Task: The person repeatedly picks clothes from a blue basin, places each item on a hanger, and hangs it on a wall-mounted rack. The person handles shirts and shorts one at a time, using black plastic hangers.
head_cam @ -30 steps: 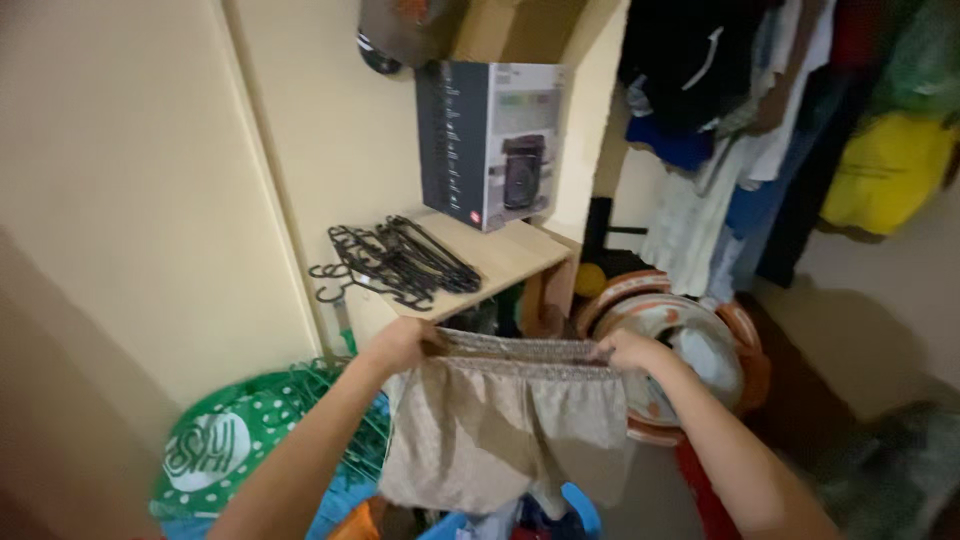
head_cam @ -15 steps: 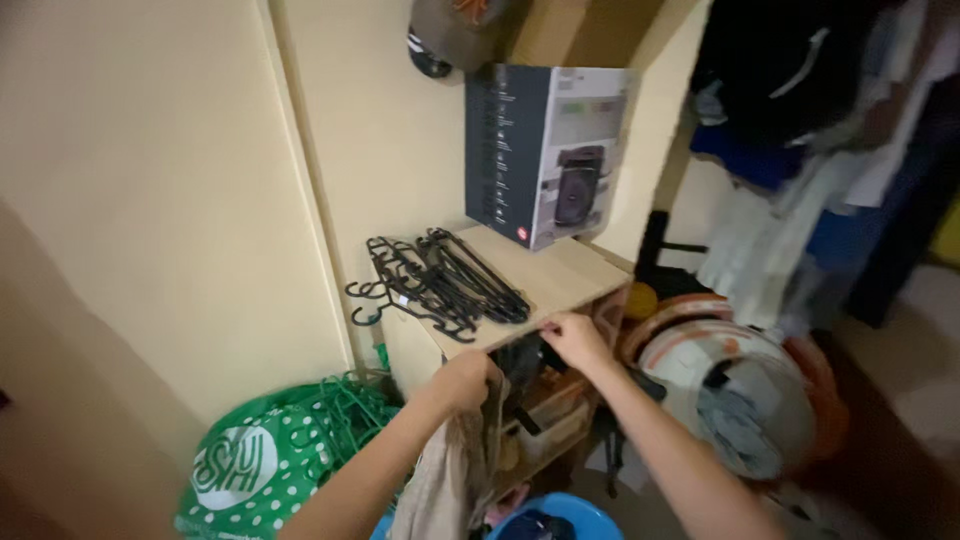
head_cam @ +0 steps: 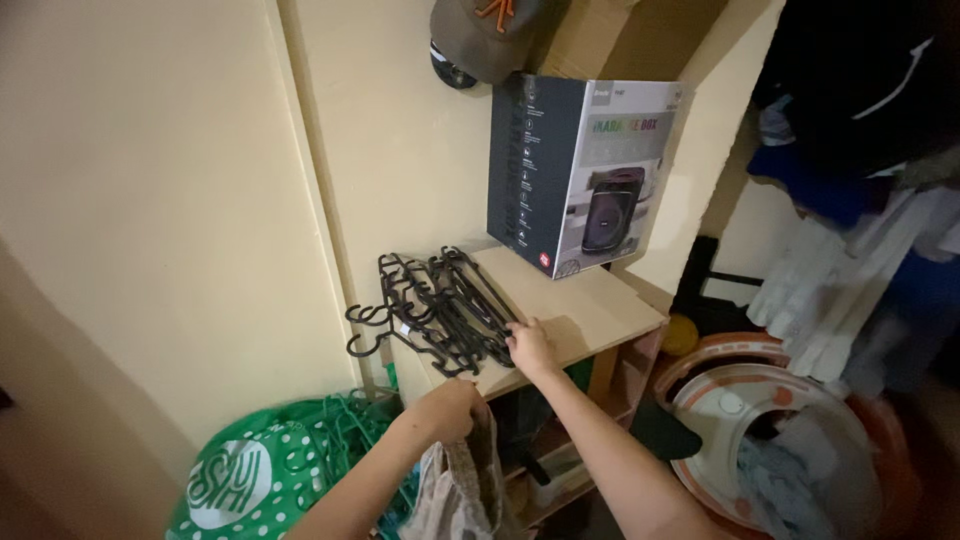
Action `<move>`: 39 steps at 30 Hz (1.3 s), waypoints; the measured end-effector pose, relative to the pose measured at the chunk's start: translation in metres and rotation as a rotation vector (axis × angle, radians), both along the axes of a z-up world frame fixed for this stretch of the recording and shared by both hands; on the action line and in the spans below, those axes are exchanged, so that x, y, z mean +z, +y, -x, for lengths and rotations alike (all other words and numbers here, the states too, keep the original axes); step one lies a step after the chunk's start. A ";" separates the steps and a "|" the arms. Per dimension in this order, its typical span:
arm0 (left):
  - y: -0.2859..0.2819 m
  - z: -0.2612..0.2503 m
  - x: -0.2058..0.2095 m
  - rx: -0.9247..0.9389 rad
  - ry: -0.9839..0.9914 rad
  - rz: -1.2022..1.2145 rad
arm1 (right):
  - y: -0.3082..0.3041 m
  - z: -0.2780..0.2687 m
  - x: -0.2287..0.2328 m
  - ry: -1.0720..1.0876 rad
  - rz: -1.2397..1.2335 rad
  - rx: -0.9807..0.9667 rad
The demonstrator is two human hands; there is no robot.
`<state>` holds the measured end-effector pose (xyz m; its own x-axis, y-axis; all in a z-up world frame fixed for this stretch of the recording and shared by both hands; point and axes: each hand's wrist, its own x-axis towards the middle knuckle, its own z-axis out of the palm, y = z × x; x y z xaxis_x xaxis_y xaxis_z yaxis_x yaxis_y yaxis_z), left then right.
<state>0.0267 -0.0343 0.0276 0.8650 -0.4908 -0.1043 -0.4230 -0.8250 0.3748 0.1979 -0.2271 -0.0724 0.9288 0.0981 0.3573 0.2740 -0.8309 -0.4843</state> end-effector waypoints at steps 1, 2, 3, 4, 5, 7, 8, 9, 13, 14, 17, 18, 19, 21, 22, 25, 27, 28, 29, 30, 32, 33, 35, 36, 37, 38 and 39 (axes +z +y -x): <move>-0.001 -0.001 0.002 0.006 0.020 -0.003 | -0.001 -0.006 -0.004 -0.067 0.026 0.026; -0.002 -0.002 0.003 0.011 0.040 -0.007 | -0.002 -0.010 -0.007 -0.133 0.050 0.051; -0.003 -0.003 0.005 0.030 0.046 0.006 | -0.003 -0.013 -0.011 -0.102 0.053 -0.016; -0.005 -0.007 0.007 0.045 0.050 0.019 | -0.007 -0.018 -0.012 -0.074 0.056 -0.087; -0.006 -0.010 0.009 0.060 0.054 0.032 | -0.011 -0.022 -0.013 -0.047 0.058 -0.160; -0.005 -0.017 0.012 0.022 0.040 0.056 | -0.026 -0.028 -0.012 -0.091 -0.036 -0.216; -0.005 -0.020 0.012 0.003 0.032 0.070 | -0.039 -0.030 -0.011 -0.113 -0.081 -0.245; -0.003 -0.023 0.012 -0.015 0.008 0.087 | -0.050 -0.033 -0.008 -0.146 -0.150 -0.272; 0.001 -0.039 0.002 -0.046 -0.077 0.171 | -0.111 -0.036 0.013 -0.198 -0.353 -0.365; 0.004 -0.042 -0.001 -0.044 -0.095 0.195 | -0.132 -0.025 0.019 -0.414 -0.359 -0.298; 0.008 -0.056 -0.003 -0.092 -0.179 0.220 | -0.180 0.016 0.048 -0.455 -0.419 -0.261; 0.008 -0.059 -0.002 -0.104 -0.181 0.198 | -0.196 0.037 0.060 -0.561 -0.348 -0.274; 0.007 -0.064 0.002 -0.115 -0.185 0.176 | -0.211 0.061 0.074 -0.664 -0.272 -0.285; 0.004 -0.070 0.012 -0.161 -0.240 0.209 | -0.238 0.110 0.105 -0.550 -0.474 -0.325; 0.003 -0.071 0.017 -0.199 -0.290 0.260 | -0.247 0.137 0.118 -0.481 -0.687 -0.309; -0.006 -0.073 0.037 -0.159 -0.277 0.212 | -0.269 0.224 0.159 -0.524 -0.671 -0.365; -0.017 -0.072 0.050 -0.174 -0.303 0.231 | -0.268 0.278 0.175 -0.476 -0.769 -0.371; -0.020 -0.069 0.056 -0.221 -0.359 0.298 | -0.269 0.306 0.184 -0.451 -0.820 -0.370; -0.025 -0.066 0.062 -0.268 -0.415 0.367 | -0.270 0.332 0.191 -0.399 -0.818 -0.432; -0.029 -0.065 0.068 -0.245 -0.382 0.363 | -0.269 0.352 0.197 -0.350 -0.817 -0.491; -0.036 -0.061 0.081 -0.197 -0.319 0.353 | -0.267 0.380 0.207 -0.309 -0.807 -0.494; -0.041 -0.058 0.087 -0.206 -0.331 0.340 | -0.270 0.392 0.212 -0.318 -0.797 -0.439; -0.048 -0.053 0.096 -0.216 -0.355 0.314 | -0.280 0.410 0.214 -0.318 -0.775 -0.394; -0.051 -0.052 0.100 -0.227 -0.359 0.323 | -0.286 0.415 0.215 -0.313 -0.761 -0.402; -0.052 -0.050 0.103 -0.237 -0.363 0.332 | -0.292 0.420 0.214 -0.308 -0.747 -0.410; -0.053 -0.049 0.105 -0.244 -0.369 0.342 | -0.299 0.424 0.213 -0.292 -0.771 -0.398; -0.057 -0.047 0.106 -0.205 -0.321 0.336 | -0.306 0.428 0.212 -0.275 -0.794 -0.385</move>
